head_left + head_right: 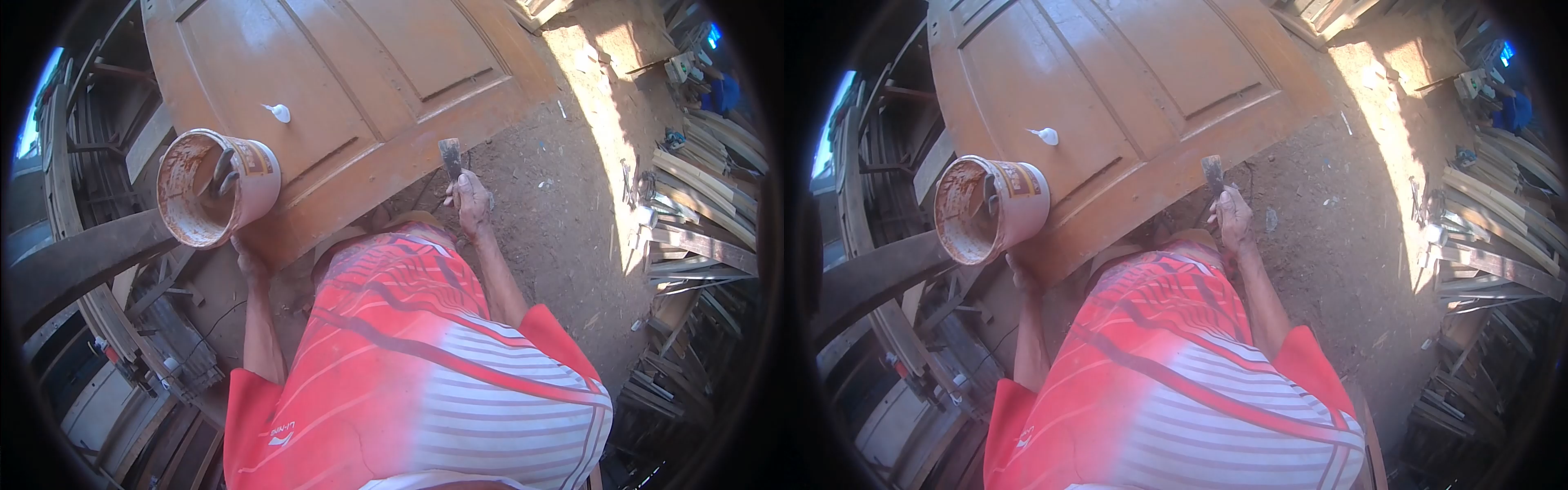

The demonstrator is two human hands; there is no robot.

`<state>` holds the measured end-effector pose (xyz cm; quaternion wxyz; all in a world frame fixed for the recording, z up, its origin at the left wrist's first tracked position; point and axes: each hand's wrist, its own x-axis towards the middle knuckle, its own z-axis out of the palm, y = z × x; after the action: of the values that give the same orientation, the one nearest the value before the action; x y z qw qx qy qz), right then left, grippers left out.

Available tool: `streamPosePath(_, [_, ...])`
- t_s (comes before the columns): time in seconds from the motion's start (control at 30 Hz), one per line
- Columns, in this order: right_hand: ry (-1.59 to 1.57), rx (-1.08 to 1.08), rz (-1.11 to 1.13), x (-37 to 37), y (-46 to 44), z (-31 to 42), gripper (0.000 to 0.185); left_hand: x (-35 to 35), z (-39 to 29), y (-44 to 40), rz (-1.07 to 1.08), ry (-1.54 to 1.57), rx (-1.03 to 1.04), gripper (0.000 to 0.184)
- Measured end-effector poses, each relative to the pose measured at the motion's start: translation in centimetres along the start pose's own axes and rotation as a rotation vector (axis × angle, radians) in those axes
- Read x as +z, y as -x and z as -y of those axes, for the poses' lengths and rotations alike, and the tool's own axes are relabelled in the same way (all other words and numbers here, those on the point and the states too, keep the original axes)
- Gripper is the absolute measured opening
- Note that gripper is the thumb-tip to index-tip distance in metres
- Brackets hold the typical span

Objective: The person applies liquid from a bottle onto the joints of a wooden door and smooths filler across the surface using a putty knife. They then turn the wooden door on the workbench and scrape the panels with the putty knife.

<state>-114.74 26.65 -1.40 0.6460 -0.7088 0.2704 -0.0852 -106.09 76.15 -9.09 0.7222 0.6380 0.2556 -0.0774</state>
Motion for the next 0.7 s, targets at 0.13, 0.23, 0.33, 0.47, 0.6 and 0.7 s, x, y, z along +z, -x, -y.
streamPosePath(0.13, [-0.008, -0.003, -0.06, 0.3, -0.8, -1.6, 0.045, 0.7, -0.8, 0.8, 0.01, 0.013, -0.071, 0.086])
streamPosePath(0.23, [0.058, 0.127, -0.053, -0.1, -1.3, -1.8, 0.046, 0.1, -0.2, 0.5, 0.01, 0.053, -0.062, 0.082])
streamPosePath(0.33, [-0.055, 0.172, -0.052, 1.1, -1.4, -1.0, 0.053, -0.8, 1.4, -0.7, -0.058, -0.058, 0.037, 0.075])
streamPosePath(0.47, [0.161, 0.167, -0.012, 0.7, -1.1, -2.3, 0.062, 0.1, 0.9, -0.3, 0.024, 0.008, 0.05, 0.084])
streamPosePath(0.6, [0.884, 0.168, 0.168, -4.0, 0.2, -14.7, 0.067, 2.4, -2.6, 1.9, -0.034, -0.059, 0.019, 0.076])
streamPosePath(0.7, [0.824, 0.47, 0.173, -5.7, 3.9, -14.7, 0.068, 2.4, -1.5, 1.6, -0.196, -0.195, 0.1, 0.078])
